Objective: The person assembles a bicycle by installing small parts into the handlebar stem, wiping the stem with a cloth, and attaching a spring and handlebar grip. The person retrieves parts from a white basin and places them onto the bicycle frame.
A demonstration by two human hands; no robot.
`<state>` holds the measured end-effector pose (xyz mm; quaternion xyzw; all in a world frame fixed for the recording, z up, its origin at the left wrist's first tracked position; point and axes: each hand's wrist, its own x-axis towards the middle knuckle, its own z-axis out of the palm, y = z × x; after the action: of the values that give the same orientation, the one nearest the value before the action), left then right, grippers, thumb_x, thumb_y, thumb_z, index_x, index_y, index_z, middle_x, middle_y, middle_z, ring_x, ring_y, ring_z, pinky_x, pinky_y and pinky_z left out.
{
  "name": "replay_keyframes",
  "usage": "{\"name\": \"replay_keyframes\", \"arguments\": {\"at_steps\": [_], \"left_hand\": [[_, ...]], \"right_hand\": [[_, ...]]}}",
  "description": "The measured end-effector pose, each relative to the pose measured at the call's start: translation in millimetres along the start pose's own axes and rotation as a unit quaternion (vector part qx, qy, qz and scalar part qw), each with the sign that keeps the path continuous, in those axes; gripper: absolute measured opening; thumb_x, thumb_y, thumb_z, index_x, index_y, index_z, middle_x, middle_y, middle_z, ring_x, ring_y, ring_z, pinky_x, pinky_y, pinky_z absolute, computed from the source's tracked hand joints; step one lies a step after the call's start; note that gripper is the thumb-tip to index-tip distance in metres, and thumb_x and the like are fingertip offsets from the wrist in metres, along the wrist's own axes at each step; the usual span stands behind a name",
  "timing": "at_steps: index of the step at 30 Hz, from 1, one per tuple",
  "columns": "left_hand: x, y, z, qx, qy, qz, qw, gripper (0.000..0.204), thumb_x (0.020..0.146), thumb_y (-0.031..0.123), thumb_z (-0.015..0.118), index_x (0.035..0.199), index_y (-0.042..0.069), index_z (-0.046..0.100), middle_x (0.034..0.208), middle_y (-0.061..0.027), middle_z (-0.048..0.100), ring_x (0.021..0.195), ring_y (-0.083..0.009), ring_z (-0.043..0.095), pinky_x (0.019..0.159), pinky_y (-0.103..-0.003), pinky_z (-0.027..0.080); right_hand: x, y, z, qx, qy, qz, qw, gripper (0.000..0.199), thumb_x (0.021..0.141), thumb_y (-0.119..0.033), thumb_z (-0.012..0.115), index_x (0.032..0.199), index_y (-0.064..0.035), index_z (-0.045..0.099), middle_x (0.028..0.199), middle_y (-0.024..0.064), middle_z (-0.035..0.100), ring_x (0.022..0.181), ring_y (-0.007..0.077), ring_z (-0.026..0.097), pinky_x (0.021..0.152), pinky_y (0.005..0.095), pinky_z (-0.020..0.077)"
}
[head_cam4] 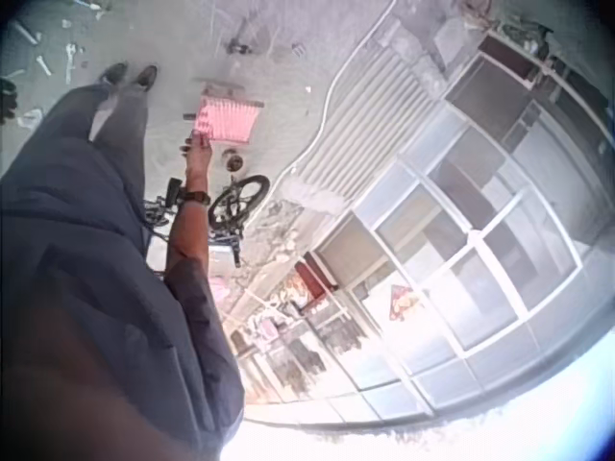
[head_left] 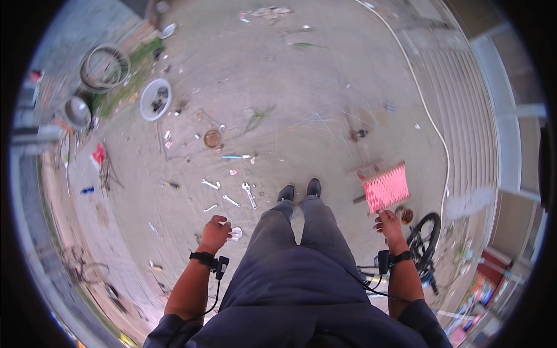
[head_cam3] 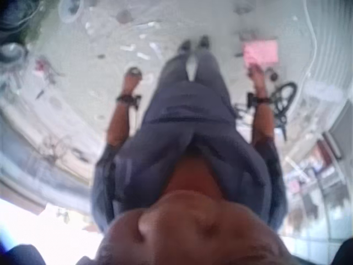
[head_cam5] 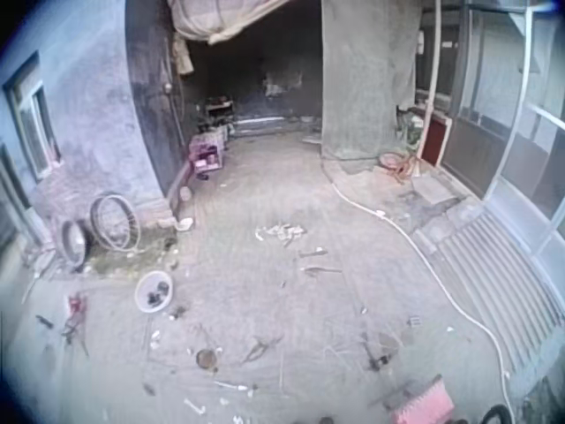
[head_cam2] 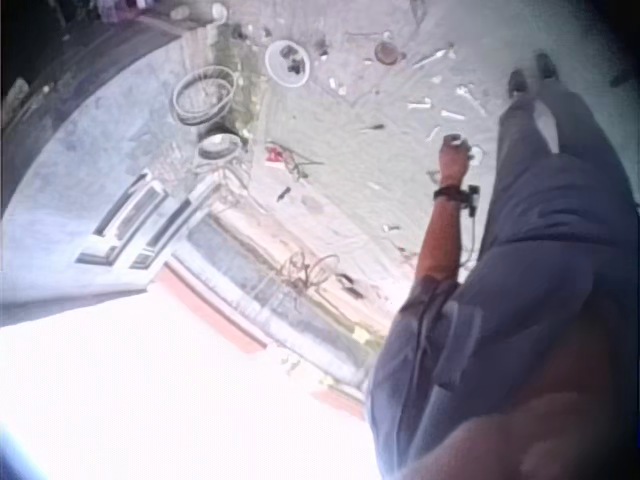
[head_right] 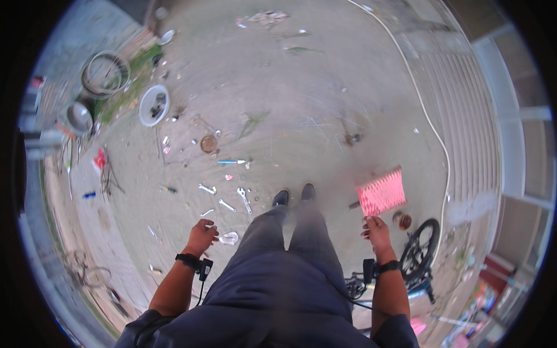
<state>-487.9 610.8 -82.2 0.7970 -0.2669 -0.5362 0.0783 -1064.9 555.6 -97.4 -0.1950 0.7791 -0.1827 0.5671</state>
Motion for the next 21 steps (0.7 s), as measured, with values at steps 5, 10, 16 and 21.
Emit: {"name": "replay_keyframes", "arguments": {"at_steps": [5,10,16,21], "left_hand": [[-31.2,-28.5,6.3,-0.091,0.049,-0.066,0.992,0.040,0.096,0.021,0.064,0.126,-0.004,0.058,0.093,-0.0155,0.076,0.076,-0.0212,0.077,0.060,-0.032,0.058],[-56.5,-30.0,16.7,-0.155,0.092,-0.111,0.977,0.039,0.097,0.021,0.064,0.126,-0.004,0.058,0.093,-0.0153,0.076,0.074,-0.0209,0.077,0.060,-0.033,0.057],[-66.0,-37.1,27.0,-0.233,0.115,-0.153,0.953,0.038,0.097,0.020,0.065,0.126,-0.004,0.058,0.093,-0.0157,0.076,0.074,-0.0219,0.077,0.059,-0.032,0.057],[-56.6,-54.5,4.6,-0.268,0.127,-0.166,0.941,0.037,0.097,0.019,0.065,0.126,-0.004,0.058,0.093,-0.0159,0.076,0.073,-0.0219,0.077,0.057,-0.032,0.057]], "right_hand": [[55.0,-88.8,35.1,-0.094,-0.063,-0.039,0.993,0.034,0.102,-0.034,0.062,0.119,-0.0048,0.068,0.089,0.0057,0.068,0.066,0.0153,0.066,0.057,0.0300,0.0490],[101.0,-144.6,73.0,-0.141,-0.121,-0.076,0.980,0.031,0.102,-0.032,0.064,0.115,-0.0039,0.067,0.087,0.0061,0.069,0.064,0.0142,0.063,0.055,0.0276,0.0492],[131.5,-189.3,115.1,-0.195,-0.154,-0.065,0.966,0.030,0.102,-0.033,0.064,0.113,-0.0055,0.067,0.084,0.0053,0.065,0.060,0.0142,0.061,0.054,0.0293,0.0479],[129.5,-220.1,167.9,-0.235,-0.166,-0.067,0.955,0.032,0.101,-0.035,0.065,0.113,-0.0061,0.068,0.086,0.0052,0.065,0.058,0.0143,0.061,0.052,0.0298,0.0467]]}}
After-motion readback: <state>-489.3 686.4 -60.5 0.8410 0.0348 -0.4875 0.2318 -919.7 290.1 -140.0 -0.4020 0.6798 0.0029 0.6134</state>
